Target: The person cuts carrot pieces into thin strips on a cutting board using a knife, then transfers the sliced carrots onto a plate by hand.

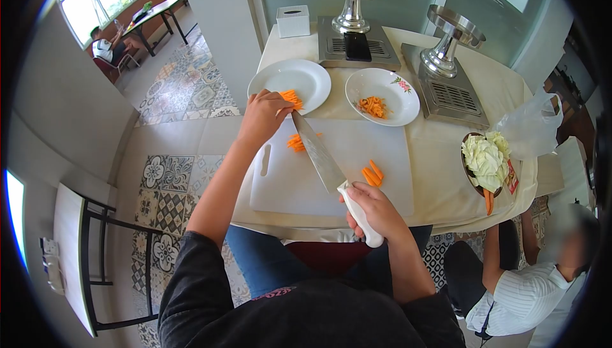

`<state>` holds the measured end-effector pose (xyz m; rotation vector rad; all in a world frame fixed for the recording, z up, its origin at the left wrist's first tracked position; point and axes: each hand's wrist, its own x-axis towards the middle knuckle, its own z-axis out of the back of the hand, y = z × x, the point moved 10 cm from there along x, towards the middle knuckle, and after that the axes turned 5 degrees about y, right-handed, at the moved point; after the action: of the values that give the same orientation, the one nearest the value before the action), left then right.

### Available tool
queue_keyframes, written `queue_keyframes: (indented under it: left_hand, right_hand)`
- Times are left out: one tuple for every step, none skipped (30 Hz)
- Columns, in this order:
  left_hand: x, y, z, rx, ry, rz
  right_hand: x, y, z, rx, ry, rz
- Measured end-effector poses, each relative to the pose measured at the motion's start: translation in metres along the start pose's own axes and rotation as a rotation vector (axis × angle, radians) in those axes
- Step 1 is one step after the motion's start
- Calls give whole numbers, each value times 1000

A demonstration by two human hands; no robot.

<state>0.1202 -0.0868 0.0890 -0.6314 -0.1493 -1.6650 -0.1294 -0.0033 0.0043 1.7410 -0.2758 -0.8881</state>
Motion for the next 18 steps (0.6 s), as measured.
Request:
queue_keyframes:
  left_hand:
    - [6, 9, -1, 19, 11, 11]
    - [12, 17, -3, 38, 21, 22]
    - [18, 24, -4, 57, 31, 34]
    - [23, 30, -7, 66, 38, 40]
    - [27, 37, -11, 71, 40, 50]
    - [32, 44, -15, 77, 42, 59]
    - [35, 51, -20, 82, 44, 70]
    - [39, 57, -25, 94, 56, 75]
    - [42, 62, -30, 105, 66, 81]
    - [45, 67, -35, 116, 76, 86]
    - [47, 71, -40, 115, 77, 88]
    - [50, 74, -42, 113, 76, 89]
    - [52, 76, -45, 112, 77, 91]
    - [54, 80, -48, 110, 77, 103]
    - [55, 83, -48, 109, 78, 115]
    - [56, 85, -49, 109, 79, 127]
    - [58, 86, -50, 113, 85, 131]
    - [59, 88, -51, 118, 92, 136]
  right_hand:
    - [9, 4, -1, 6, -1, 9]
    - [20, 9, -2, 11, -3, 19]
    - [30, 12, -3, 17, -4, 28]
    - [39, 15, -5, 24, 2, 37]
    - [49, 19, -6, 31, 9, 46]
    - [58, 23, -8, 37, 16, 56]
    - [66, 25, -9, 50, 12, 52]
    - [73, 27, -10, 63, 8, 47]
    - [79, 29, -11, 76, 4, 41]
    - [84, 30, -10, 71, 4, 36]
    - [90, 31, -9, 66, 3, 31]
    - [94, 33, -9, 60, 1, 26]
    - [97, 36, -9, 59, -5, 22]
    - [99, 38, -9, 59, -11, 18]
    - [101, 39, -10, 60, -16, 13]
    - [103, 42, -10, 65, -8, 20]
    - [105, 45, -11, 70, 0, 27]
    - [106, 48, -13, 75, 10, 33]
